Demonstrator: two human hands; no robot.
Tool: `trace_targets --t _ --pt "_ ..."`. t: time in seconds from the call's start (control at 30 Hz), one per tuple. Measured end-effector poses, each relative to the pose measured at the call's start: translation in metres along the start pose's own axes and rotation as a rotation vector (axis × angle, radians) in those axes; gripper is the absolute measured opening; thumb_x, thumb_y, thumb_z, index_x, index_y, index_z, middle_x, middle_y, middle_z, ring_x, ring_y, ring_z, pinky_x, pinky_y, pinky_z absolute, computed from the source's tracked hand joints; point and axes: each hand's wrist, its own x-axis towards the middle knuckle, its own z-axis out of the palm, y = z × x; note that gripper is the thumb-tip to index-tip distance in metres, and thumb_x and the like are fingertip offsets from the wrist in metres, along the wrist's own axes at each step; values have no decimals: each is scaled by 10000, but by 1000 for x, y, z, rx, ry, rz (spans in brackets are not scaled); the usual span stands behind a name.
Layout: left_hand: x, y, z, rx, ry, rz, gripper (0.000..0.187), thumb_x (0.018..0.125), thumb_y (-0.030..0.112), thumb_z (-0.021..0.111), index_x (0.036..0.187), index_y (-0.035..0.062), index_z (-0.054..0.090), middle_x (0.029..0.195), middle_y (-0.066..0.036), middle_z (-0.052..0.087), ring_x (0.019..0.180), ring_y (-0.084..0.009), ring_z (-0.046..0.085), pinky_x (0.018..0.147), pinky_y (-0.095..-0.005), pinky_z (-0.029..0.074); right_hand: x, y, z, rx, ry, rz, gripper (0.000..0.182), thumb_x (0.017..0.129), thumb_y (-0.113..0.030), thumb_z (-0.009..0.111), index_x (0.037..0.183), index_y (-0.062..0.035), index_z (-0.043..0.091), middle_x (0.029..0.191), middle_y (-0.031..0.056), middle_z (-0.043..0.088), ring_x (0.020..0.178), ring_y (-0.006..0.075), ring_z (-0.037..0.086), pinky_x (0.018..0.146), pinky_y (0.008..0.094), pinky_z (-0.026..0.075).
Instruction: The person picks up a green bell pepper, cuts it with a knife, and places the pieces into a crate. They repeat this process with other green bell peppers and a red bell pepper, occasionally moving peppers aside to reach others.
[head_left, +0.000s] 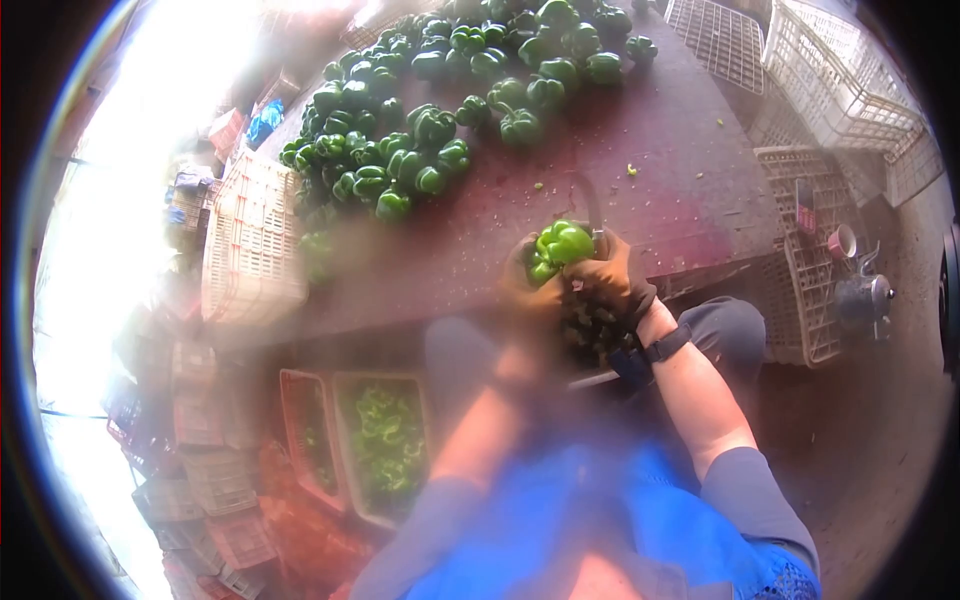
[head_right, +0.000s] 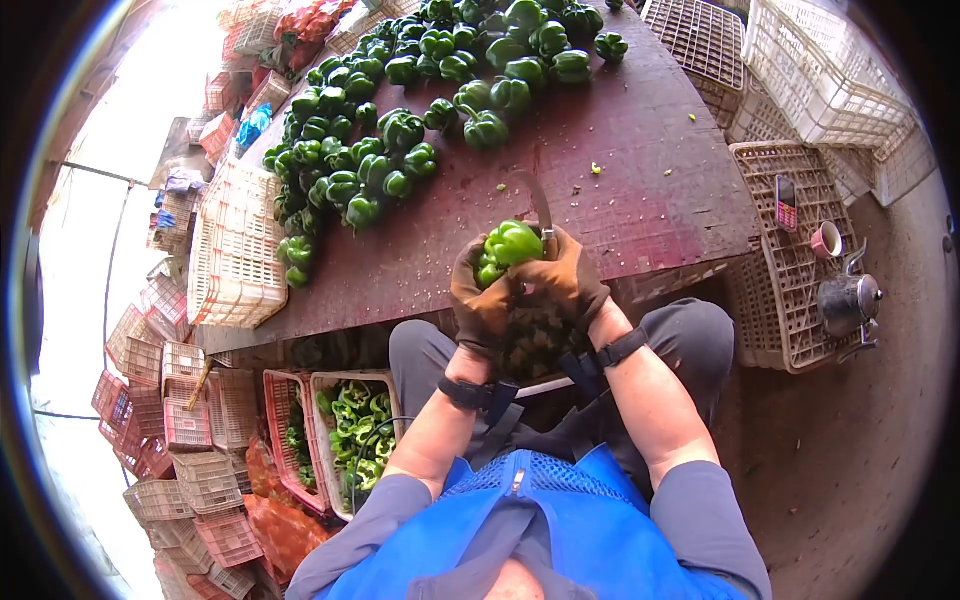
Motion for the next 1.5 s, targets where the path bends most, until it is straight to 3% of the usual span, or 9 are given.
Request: trace_targets --t 0.2,0.5,0.6,0.73,0.9,1.17,1.37,1.47,1.5 --pt "-12 -2 5 215 -42 122 607 760 74 821 1274 -14 511 1180 -92 612 1058 -170 603 938 -318 512 6 11 -6 76 113 -54 254 827 -121 735 1046 -21 652 893 31 691 752 103 631 661 262 521" --pt "10 16 -15 -406 -254 -412 708 782 -81 568 1455 81 420 1285 -110 583 1127 -235 604 973 -338 510 -1 -3 -2 58 -14 41 197 831 -138 709 973 -7 674 835 21 689 710 105 628 640 266 517" --pt "8 -11 -22 -86 -277 -223 732 781 -115 525 1476 75 399 1311 -101 573 1158 -211 592 1001 -323 492 14 31 -16 -48 -3 30 193 848 -130 692 987 3 678 862 32 699 746 117 644 691 273 529" --pt "-2 -11 -17 -298 -384 -122 731 769 -154 492 1464 58 418 1320 -80 570 1210 -182 561 1031 -317 466 6 20 -15 76 -36 15 170 885 -130 676 989 5 683 908 56 720 810 130 674 742 279 539" --pt "-3 2 -19 -495 -305 -370 455 898 -9 552 1347 51 513 1301 -108 603 1160 -223 612 990 -351 522 1 1 -17 42 -199 57 207 856 -84 686 1028 32 690 948 77 731 808 139 691 739 273 555" --pt "3 7 -42 -555 -372 -541 375 900 120 631 1265 54 578 1208 -99 650 1074 -226 651 928 -358 555 -4 -1 -10 -56 -251 109 203 790 -66 677 976 15 690 889 31 708 801 117 641 745 264 512" --pt "-1 5 -46 -517 -414 -442 355 874 65 649 1226 40 613 1155 -109 679 1028 -232 674 920 -359 563 -5 6 -28 -790 -480 -722 161 761 18 658 902 -39 711 920 107 685 833 213 651 738 324 511" --pt "-3 12 -49 -444 -437 -432 362 849 16 660 1209 32 621 1150 -122 684 1015 -238 682 913 -367 571 -14 -7 -16 -236 -442 -68 175 777 46 639 876 -75 718 941 126 650 847 273 633 745 362 503" --pt "-4 10 -50 -448 -413 -438 370 844 9 662 1211 29 619 1153 -126 684 1014 -240 683 910 -371 573 -12 -2 -18 -248 -426 -101 169 788 47 633 876 -74 714 936 128 647 842 281 629 746 366 501"
